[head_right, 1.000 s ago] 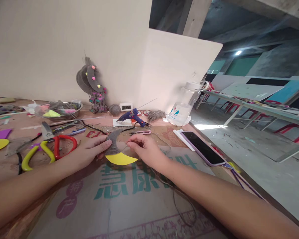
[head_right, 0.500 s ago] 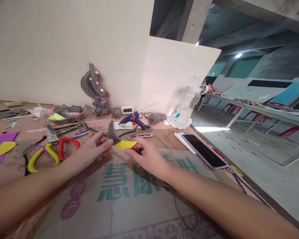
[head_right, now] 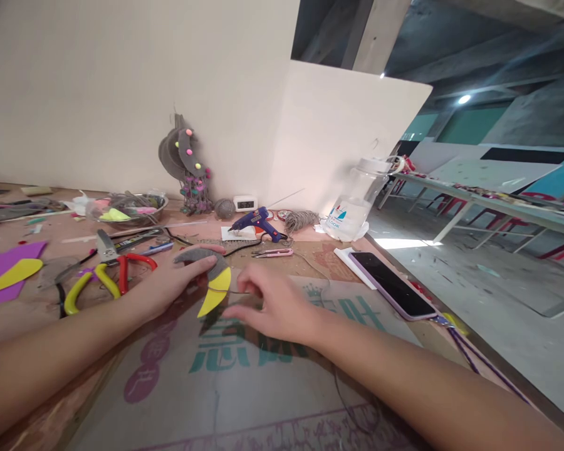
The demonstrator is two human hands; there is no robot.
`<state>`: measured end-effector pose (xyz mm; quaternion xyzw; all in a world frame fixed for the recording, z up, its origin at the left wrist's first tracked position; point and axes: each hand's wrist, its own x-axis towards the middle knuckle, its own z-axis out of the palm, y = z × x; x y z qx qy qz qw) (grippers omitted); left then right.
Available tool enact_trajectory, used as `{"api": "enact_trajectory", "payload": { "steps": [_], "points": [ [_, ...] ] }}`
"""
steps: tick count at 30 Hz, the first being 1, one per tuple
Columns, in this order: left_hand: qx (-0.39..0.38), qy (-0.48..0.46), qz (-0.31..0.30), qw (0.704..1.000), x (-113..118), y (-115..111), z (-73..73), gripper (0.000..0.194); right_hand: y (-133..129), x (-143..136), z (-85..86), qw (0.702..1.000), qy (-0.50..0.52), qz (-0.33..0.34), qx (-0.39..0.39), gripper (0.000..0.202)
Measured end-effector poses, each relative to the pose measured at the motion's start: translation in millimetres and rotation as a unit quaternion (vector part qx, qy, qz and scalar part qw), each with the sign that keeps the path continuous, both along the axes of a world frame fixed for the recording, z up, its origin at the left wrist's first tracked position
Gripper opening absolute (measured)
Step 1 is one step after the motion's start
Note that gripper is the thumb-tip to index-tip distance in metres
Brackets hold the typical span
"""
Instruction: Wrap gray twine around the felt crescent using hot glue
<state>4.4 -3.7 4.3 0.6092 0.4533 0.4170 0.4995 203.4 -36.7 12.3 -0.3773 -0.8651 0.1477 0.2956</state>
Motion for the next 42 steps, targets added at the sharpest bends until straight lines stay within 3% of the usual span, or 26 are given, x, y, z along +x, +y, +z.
{"api": "enact_trajectory", "payload": {
  "steps": [3,5,12,15,19,23,28,31,36,39,42],
  "points": [
    [0.010,0.015,0.002,1.000,-2,1,0.6,0.037,8,1,2.6,0.986,0.123,-0.077,-0.082,0.021],
    [0.033,0.025,-0.009,0.999,-3,2,0.0,0.038,14,2,2.8,0.975,0.149,-0.097,-0.136,0.026],
    [0.120,0.063,-0.037,0.990,-2,1,2.1,0.034,21,-3,-5.5,0.963,0.129,-0.045,-0.231,0.029],
    [0.115,0.079,-0.035,0.990,-2,0,2.2,0.030,19,-4,-5.9,0.951,0.155,-0.041,-0.266,0.027],
    [0.046,0.060,-0.040,0.996,-1,-2,0.1,0.034,16,-4,-2.8,0.939,0.185,-0.048,-0.286,0.026],
    [0.046,0.050,-0.034,0.997,0,-3,-0.5,0.027,15,-3,-2.0,0.944,0.172,-0.047,-0.279,0.025],
    [0.048,0.062,-0.020,0.997,1,-1,-1.8,0.023,27,8,-1.7,0.966,0.143,-0.055,-0.209,0.023],
    [0.054,0.054,-0.025,0.997,2,0,-3.5,0.022,34,23,4.0,0.968,0.154,-0.066,-0.187,0.019],
    [0.043,0.023,-0.034,0.998,3,0,-5.9,0.022,40,40,16.2,0.983,0.075,-0.099,-0.136,0.016],
    [0.041,0.028,-0.035,0.998,3,0,-7.1,0.022,61,41,16.0,0.983,0.047,-0.145,-0.101,0.024],
    [0.047,0.042,-0.031,0.998,2,1,-7.5,0.022,98,40,10.7,0.977,0.009,-0.206,-0.063,0.039]
  ]
}}
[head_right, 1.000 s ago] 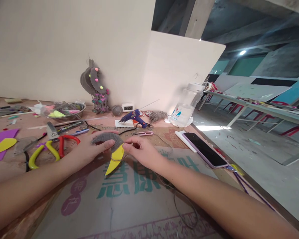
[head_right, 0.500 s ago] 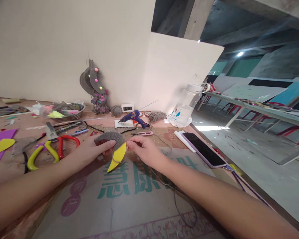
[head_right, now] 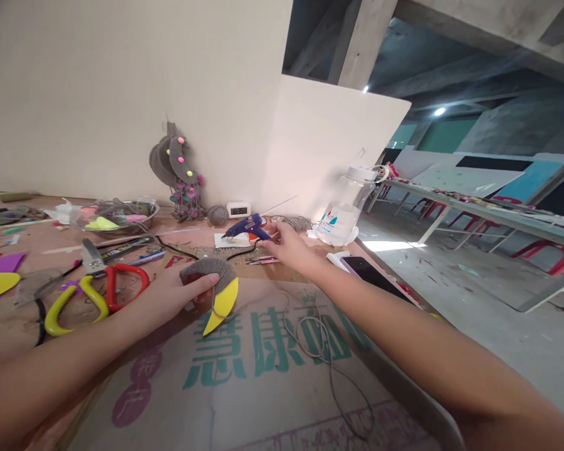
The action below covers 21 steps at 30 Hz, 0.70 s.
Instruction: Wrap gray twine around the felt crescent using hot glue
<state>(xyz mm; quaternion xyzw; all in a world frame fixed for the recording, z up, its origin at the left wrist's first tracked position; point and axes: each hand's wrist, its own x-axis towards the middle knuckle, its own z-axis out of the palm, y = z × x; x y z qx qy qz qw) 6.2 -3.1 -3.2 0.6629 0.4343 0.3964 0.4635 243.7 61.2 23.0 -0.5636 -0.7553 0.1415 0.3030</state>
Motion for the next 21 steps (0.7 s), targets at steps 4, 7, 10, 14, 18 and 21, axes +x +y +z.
{"api": "enact_trajectory", "payload": {
  "steps": [4,7,10,14,18,21],
  "points": [
    [0.012,0.001,0.000,1.000,0,1,1.1,0.019,43,-2,-5.3,0.999,-0.025,0.004,-0.019,0.042],
    [0.021,-0.005,-0.025,0.999,1,3,0.6,0.020,59,-7,-8.7,0.998,-0.047,0.009,-0.040,0.033],
    [0.017,-0.004,-0.035,0.999,2,5,-1.7,0.019,67,-13,-13.0,0.998,-0.052,-0.006,-0.033,0.030],
    [0.014,-0.004,-0.038,0.999,1,5,-3.5,0.019,72,-19,-13.3,0.999,-0.043,0.011,-0.032,0.031],
    [0.006,-0.001,-0.030,1.000,1,3,-1.7,0.019,70,-19,-6.6,0.998,-0.025,0.035,-0.045,0.029],
    [0.011,0.003,-0.025,1.000,0,2,-0.2,0.019,68,-18,-1.4,0.997,0.000,0.047,-0.065,0.022]
  ]
}}
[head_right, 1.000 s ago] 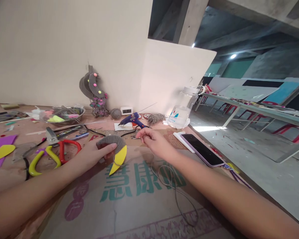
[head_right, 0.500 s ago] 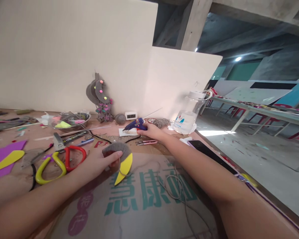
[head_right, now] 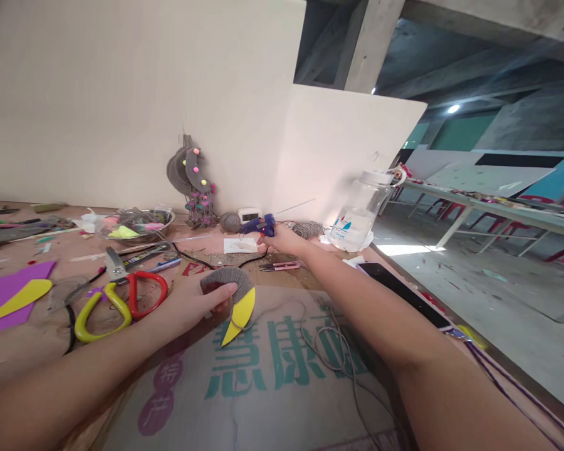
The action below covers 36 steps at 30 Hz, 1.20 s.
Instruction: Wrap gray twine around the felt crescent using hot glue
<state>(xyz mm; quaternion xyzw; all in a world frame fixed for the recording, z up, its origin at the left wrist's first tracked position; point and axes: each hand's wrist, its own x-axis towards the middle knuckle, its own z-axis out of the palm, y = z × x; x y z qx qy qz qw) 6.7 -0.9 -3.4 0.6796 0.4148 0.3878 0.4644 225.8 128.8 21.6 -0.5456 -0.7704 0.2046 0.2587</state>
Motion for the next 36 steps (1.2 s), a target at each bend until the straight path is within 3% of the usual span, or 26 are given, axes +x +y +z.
{"api": "enact_trajectory", "payload": {
  "steps": [6,14,18,25,32,36],
  "points": [
    [-0.006,-0.005,-0.002,1.000,0,-1,1.4,0.020,-19,8,10.0,0.997,0.078,0.014,-0.021,0.021],
    [-0.004,0.000,0.010,1.000,0,-2,4.0,0.021,-106,11,21.2,0.982,0.186,0.008,-0.026,0.027],
    [-0.006,0.014,0.010,1.000,0,-3,4.4,0.026,-136,13,12.0,0.989,0.144,0.016,-0.027,0.033],
    [0.025,0.066,0.005,0.997,-2,-3,6.9,0.033,-147,13,-6.2,0.976,0.211,0.049,-0.016,0.032],
    [0.043,0.092,0.049,0.994,-4,-2,6.6,0.032,-164,14,-18.3,0.994,0.103,-0.009,-0.040,0.029],
    [0.048,0.087,0.084,0.991,-6,-1,4.0,0.031,-167,10,-14.6,0.996,0.081,0.005,-0.033,0.028]
  ]
}}
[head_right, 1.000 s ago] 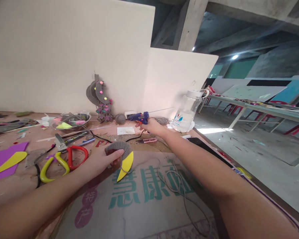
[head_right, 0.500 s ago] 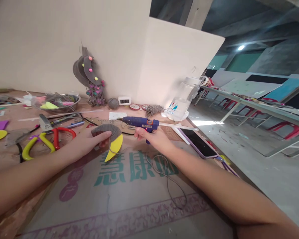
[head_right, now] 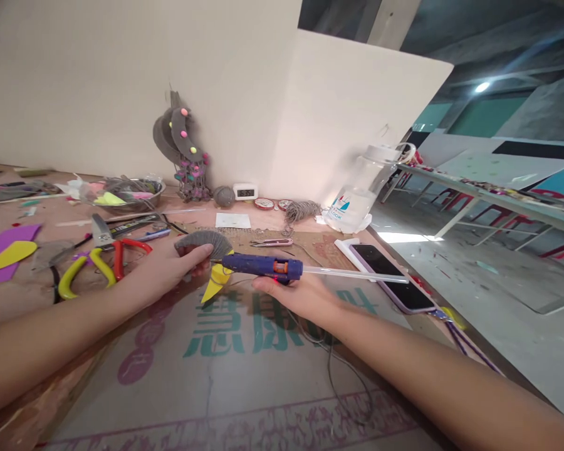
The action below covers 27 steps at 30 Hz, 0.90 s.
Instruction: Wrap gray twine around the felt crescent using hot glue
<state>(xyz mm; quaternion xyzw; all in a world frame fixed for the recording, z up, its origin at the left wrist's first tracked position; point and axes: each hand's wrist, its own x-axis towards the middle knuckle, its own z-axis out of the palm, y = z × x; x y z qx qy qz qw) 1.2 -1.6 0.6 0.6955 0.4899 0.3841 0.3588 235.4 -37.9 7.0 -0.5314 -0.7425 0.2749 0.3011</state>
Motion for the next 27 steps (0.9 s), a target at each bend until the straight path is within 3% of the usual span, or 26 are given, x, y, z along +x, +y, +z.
{"api": "enact_trajectory", "payload": {
  "steps": [5,14,27],
  "points": [
    [0.006,-0.005,0.011,1.000,0.4,0.2,-0.9,0.029,0.4,-5.1,4.6,0.998,0.003,0.057,-0.016,0.027],
    [0.024,-0.011,0.013,1.000,-0.4,0.6,-1.9,0.027,2.3,-2.8,1.2,0.999,-0.030,0.028,0.005,0.027],
    [0.017,-0.020,0.008,1.000,0.1,1.0,-1.5,0.027,-0.3,-10.2,4.3,0.999,0.013,0.023,-0.030,0.025]
  ]
}}
